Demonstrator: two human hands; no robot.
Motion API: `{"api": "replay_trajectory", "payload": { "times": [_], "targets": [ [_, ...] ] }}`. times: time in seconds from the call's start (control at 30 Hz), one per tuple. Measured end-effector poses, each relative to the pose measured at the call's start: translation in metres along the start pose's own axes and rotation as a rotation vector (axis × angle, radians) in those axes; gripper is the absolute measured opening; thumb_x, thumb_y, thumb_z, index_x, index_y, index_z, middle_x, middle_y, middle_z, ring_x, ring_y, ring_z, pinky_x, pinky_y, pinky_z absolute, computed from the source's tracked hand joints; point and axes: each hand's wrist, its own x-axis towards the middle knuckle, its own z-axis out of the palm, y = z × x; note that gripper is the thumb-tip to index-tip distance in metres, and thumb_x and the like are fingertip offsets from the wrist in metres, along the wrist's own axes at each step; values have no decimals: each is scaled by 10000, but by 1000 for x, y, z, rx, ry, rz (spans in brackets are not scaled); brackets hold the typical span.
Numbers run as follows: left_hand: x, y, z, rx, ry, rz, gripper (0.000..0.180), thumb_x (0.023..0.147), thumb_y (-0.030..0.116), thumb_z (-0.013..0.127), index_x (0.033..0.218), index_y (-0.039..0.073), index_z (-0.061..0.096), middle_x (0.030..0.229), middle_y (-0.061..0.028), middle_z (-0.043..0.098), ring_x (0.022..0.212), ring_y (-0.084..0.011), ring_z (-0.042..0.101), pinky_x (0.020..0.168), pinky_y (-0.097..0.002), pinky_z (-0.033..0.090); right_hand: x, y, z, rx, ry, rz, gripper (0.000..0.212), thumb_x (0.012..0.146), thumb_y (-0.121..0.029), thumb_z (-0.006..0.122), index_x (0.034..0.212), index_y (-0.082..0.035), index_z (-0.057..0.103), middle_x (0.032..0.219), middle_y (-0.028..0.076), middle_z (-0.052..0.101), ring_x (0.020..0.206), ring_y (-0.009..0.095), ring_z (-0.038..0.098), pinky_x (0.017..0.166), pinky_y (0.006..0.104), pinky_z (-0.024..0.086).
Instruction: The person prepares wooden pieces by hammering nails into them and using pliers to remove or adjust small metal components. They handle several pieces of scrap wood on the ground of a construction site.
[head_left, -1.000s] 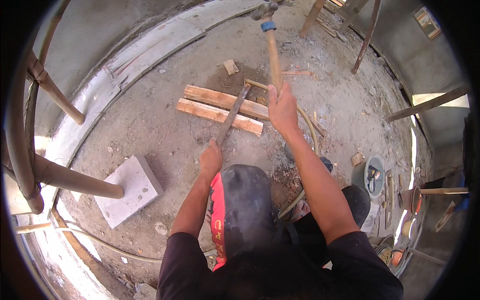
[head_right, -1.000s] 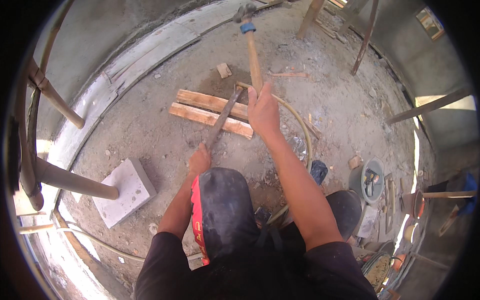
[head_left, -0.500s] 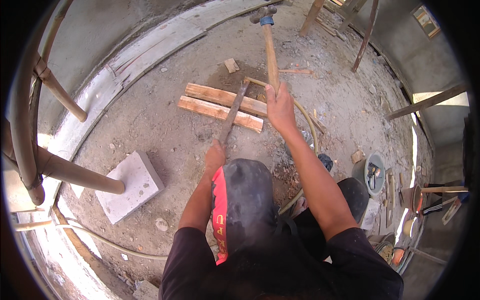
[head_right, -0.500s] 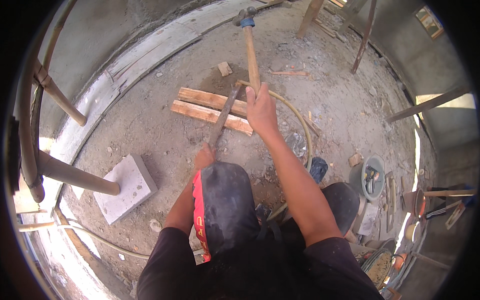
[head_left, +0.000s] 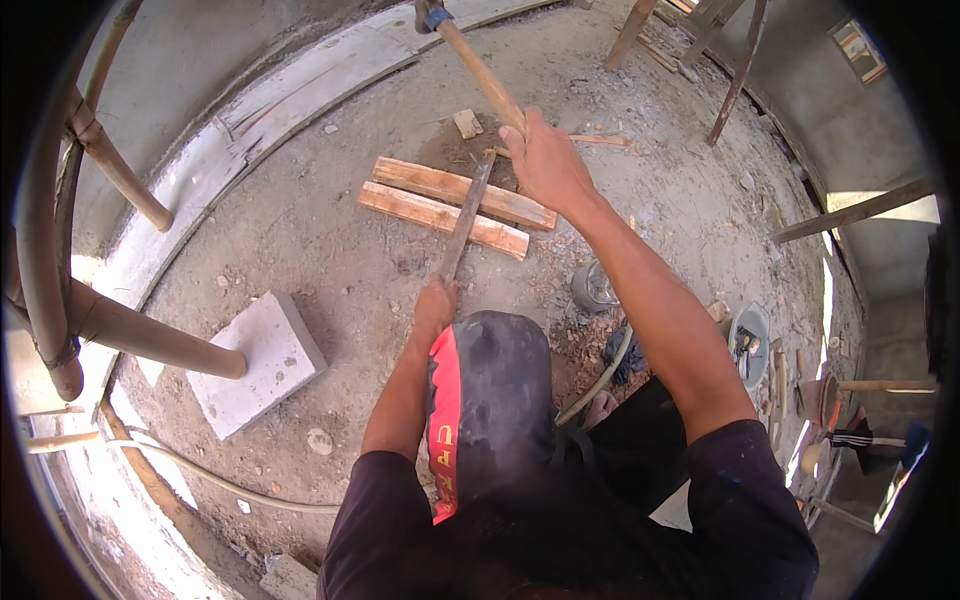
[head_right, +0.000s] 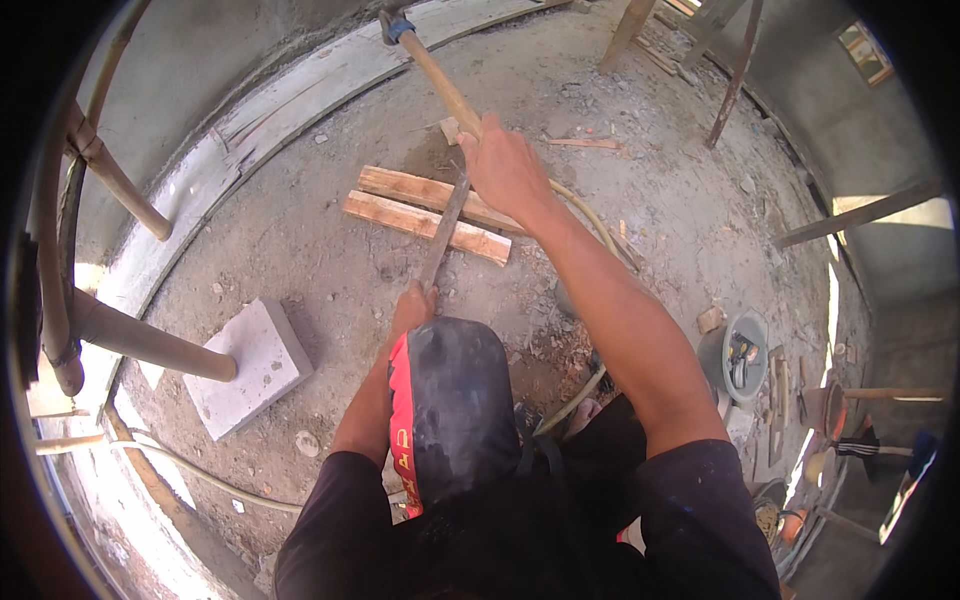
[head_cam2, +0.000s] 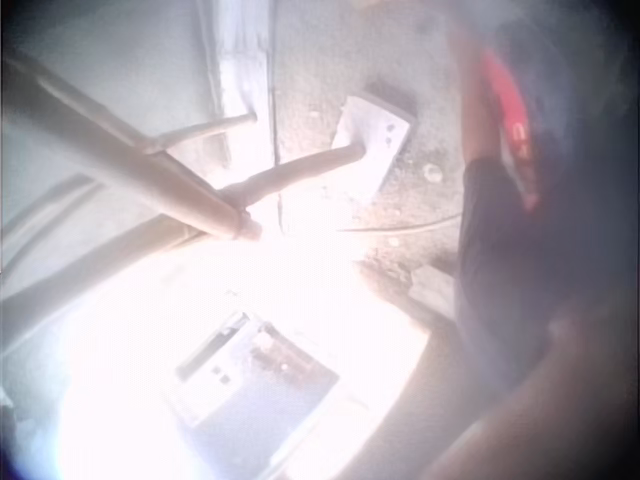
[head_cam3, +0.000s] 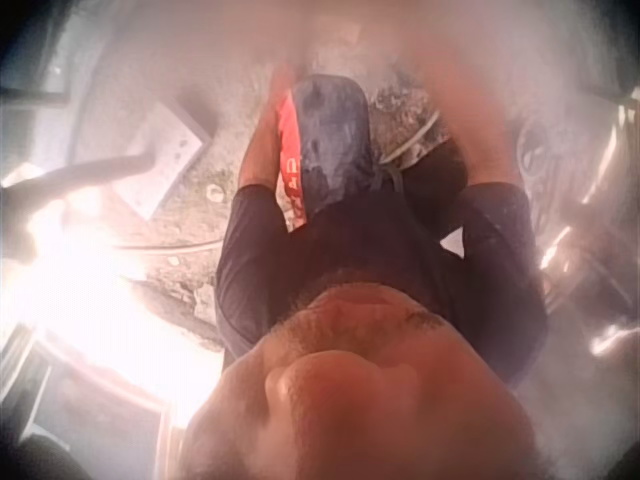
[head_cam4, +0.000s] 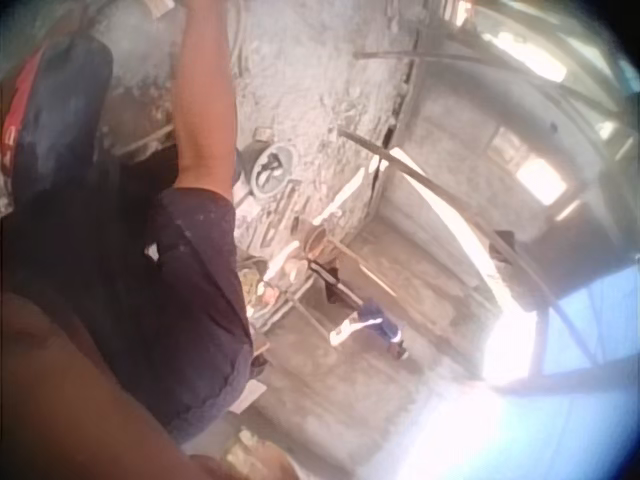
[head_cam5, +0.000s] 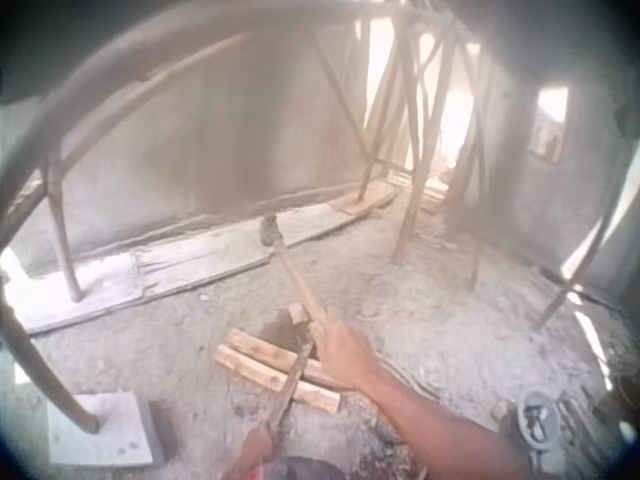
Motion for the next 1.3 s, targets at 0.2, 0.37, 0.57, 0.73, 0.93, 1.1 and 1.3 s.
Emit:
{"api": "replay_trajectory", "payload": {
  "times": [0.2,0.37,0.57,0.73,0.93,1.1,1.3],
  "targets": [
    [-12,22,6,-57,31,-28,414,955,340,599,1124,-26,505,971,-341,663,937,-516,647,836,-575,505,25,18,11,-203,-6,-200,373,1002,-307,526,1022,65,533,799,293,657,823,485,655,753,548,505],
    [0,8,5,-91,28,-9,424,950,328,596,1143,-37,500,967,-345,659,938,-518,645,836,-577,504,32,49,43,-509,-648,123,409,942,-295,571,1145,48,663,1073,277,690,1019,375,686,868,487,531],
    [-9,12,26,-150,3,-50,415,965,314,570,1158,-45,490,972,-355,655,944,-522,641,841,-581,501,49,-4,2,-306,-277,-147,429,998,-351,523,1067,66,600,921,309,671,917,469,656,821,547,496],
    [-7,16,25,-181,2,-30,431,974,335,564,1149,-52,494,982,-353,655,954,-517,641,852,-575,502,58,-22,22,-205,-40,-243,391,1000,-322,526,1072,59,577,913,291,672,905,480,642,817,562,486],
    [1,19,23,-157,-108,-33,432,960,341,589,1134,-47,516,1034,-350,653,999,-506,635,874,-554,506,50,21,43,-768,-710,3,385,886,-117,539,1230,14,652,1107,256,689,1073,374,671,918,518,524],
    [-13,23,42,-241,-19,-60,434,947,342,607,1138,-41,533,990,-338,664,972,-508,644,846,-564,508,44,-14,7,-366,-534,145,331,965,-213,532,1068,69,670,1005,270,699,1001,418,677,847,523,532],
    [-10,19,49,-246,49,-39,394,939,319,621,1103,-33,552,941,-329,672,920,-508,653,793,-578,511,47,-11,25,-350,-128,-165,286,982,-208,506,1100,48,553,1002,264,695,1008,396,683,854,501,534]
  ]
}}
